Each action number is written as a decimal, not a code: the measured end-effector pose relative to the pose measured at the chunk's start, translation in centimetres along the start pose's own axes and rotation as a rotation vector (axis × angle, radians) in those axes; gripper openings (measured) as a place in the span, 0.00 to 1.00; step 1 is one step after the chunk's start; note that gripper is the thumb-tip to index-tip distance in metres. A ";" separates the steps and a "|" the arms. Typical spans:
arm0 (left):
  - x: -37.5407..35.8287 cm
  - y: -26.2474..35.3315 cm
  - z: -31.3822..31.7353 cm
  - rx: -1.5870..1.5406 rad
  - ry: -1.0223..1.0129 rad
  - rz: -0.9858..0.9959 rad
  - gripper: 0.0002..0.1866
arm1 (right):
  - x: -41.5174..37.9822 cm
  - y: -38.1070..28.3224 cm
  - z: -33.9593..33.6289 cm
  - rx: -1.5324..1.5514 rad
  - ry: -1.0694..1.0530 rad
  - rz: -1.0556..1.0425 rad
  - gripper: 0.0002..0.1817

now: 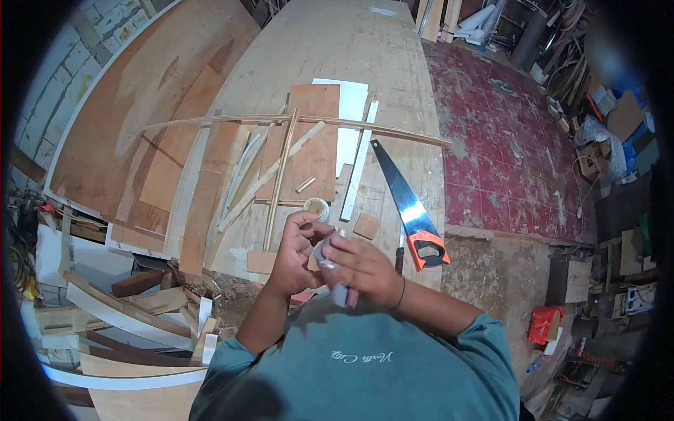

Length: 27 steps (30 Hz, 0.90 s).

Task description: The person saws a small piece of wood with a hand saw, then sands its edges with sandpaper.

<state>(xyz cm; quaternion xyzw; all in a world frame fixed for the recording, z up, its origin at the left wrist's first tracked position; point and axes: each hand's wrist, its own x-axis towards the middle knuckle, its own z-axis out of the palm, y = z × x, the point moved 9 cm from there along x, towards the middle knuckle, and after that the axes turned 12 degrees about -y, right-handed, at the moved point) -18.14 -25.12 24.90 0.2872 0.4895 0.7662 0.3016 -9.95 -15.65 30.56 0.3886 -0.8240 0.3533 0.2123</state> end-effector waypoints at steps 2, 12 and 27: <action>-0.4 -0.1 -0.5 0.031 -0.024 0.044 0.49 | -0.5 3.3 0.4 -0.102 -0.096 0.086 0.23; 0.2 0.2 -0.3 -0.141 -0.013 0.216 0.36 | -1.9 5.6 -1.4 0.196 0.255 0.498 0.07; 0.2 -0.2 1.3 -0.178 -0.011 0.132 0.33 | -0.9 2.5 -0.2 -0.038 0.090 0.288 0.31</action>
